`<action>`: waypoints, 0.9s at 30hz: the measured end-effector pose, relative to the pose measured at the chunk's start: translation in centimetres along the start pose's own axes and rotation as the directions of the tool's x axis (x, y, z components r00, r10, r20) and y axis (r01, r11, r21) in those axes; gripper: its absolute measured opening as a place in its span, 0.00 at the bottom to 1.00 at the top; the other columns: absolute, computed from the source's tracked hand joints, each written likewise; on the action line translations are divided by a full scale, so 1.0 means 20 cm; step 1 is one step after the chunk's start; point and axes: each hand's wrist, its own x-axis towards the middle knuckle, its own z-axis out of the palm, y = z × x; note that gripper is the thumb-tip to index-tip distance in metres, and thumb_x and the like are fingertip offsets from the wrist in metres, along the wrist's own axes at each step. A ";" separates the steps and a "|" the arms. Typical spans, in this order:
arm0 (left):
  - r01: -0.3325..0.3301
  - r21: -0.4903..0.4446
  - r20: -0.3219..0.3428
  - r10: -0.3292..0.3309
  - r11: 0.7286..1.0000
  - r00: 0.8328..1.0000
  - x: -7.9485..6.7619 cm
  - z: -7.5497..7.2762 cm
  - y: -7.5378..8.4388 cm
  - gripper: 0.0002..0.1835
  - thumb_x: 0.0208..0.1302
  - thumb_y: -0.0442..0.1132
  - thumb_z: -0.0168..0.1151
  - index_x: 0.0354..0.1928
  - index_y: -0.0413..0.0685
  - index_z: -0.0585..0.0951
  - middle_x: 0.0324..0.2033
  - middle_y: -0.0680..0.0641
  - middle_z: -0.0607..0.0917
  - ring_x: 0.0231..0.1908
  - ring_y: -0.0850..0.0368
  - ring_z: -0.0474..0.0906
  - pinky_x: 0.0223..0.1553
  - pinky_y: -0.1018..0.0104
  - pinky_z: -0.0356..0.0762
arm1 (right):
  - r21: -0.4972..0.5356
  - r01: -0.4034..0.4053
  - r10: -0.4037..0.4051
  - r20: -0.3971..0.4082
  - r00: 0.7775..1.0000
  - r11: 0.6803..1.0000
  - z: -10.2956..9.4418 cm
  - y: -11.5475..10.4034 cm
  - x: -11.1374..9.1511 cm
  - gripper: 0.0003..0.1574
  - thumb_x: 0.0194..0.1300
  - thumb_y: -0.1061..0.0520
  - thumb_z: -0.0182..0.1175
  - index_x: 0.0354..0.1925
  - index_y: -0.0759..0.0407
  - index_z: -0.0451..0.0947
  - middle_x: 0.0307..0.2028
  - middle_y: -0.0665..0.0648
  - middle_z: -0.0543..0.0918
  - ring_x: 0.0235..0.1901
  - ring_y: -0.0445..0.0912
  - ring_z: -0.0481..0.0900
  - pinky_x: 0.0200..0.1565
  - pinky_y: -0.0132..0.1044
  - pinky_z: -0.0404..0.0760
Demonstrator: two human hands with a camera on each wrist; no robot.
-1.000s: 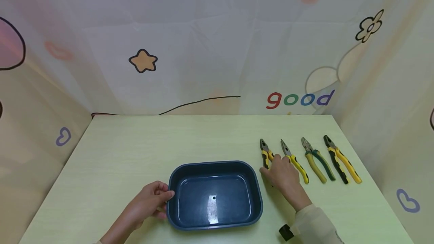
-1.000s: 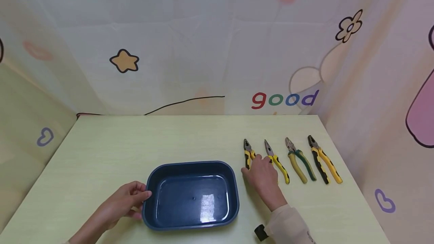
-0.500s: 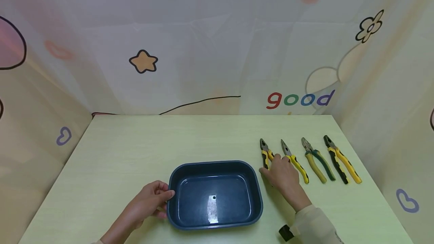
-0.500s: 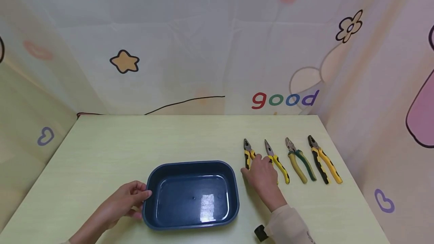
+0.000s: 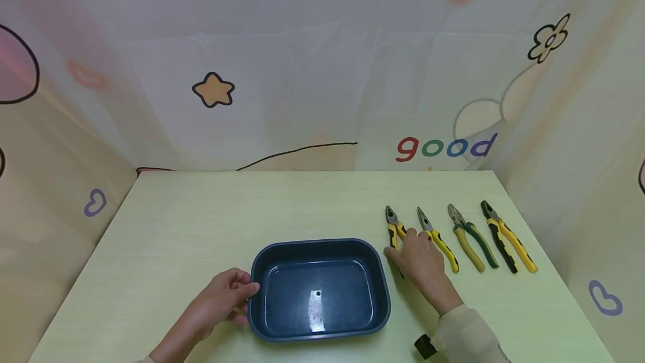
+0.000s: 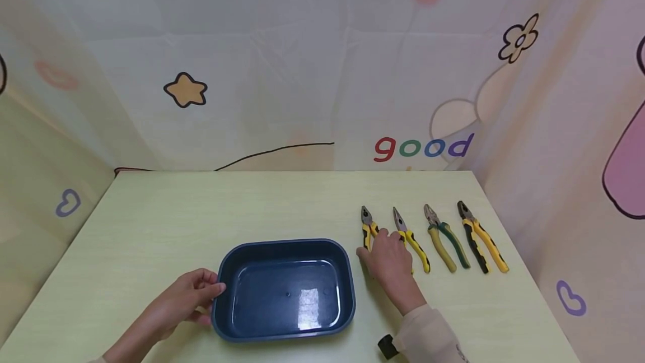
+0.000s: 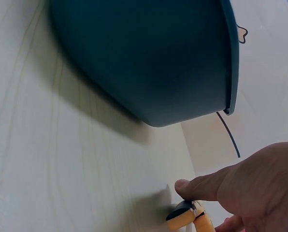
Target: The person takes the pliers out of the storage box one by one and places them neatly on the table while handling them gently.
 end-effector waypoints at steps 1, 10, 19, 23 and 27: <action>0.002 0.000 -0.003 -0.002 1.000 1.000 0.00 0.00 0.00 0.09 0.74 0.35 0.62 0.47 0.36 0.74 0.31 0.44 0.79 0.26 0.52 0.78 0.24 0.63 0.84 | 0.004 0.003 -0.003 -0.003 1.000 1.000 0.00 0.00 0.00 0.39 0.65 0.41 0.70 0.48 0.77 0.71 0.37 0.70 0.74 0.31 0.56 0.73 0.27 0.46 0.77; 0.005 0.004 -0.003 -0.005 1.000 1.000 0.00 0.00 0.01 0.10 0.74 0.36 0.63 0.47 0.37 0.74 0.30 0.45 0.78 0.26 0.52 0.77 0.24 0.63 0.83 | 0.021 0.016 -0.016 -0.004 1.000 1.000 -0.01 0.00 -0.01 0.35 0.65 0.43 0.69 0.45 0.75 0.71 0.36 0.69 0.73 0.30 0.56 0.72 0.25 0.44 0.74; 0.015 0.005 -0.024 -0.015 1.000 1.000 0.00 0.00 0.02 0.08 0.73 0.35 0.63 0.45 0.37 0.75 0.30 0.44 0.78 0.26 0.52 0.77 0.24 0.63 0.83 | 0.009 0.011 -0.011 0.006 1.000 1.000 -0.01 0.01 -0.01 0.34 0.67 0.44 0.68 0.45 0.75 0.73 0.36 0.69 0.73 0.29 0.55 0.73 0.25 0.44 0.75; 0.021 0.012 -0.028 -0.021 1.000 0.999 0.00 0.00 0.02 0.08 0.73 0.35 0.63 0.46 0.37 0.75 0.30 0.44 0.78 0.26 0.52 0.77 0.24 0.63 0.83 | 0.005 0.006 -0.006 0.007 1.000 1.000 -0.01 0.01 -0.01 0.33 0.67 0.44 0.68 0.43 0.75 0.73 0.36 0.69 0.74 0.30 0.55 0.73 0.25 0.45 0.75; 0.033 0.017 -0.035 -0.032 0.999 0.999 0.00 0.00 0.02 0.08 0.74 0.35 0.63 0.46 0.38 0.75 0.30 0.44 0.78 0.26 0.52 0.77 0.24 0.63 0.84 | -0.009 -0.004 0.004 0.009 1.000 1.000 -0.01 0.01 -0.01 0.31 0.67 0.43 0.67 0.40 0.73 0.74 0.35 0.68 0.75 0.30 0.55 0.72 0.25 0.45 0.74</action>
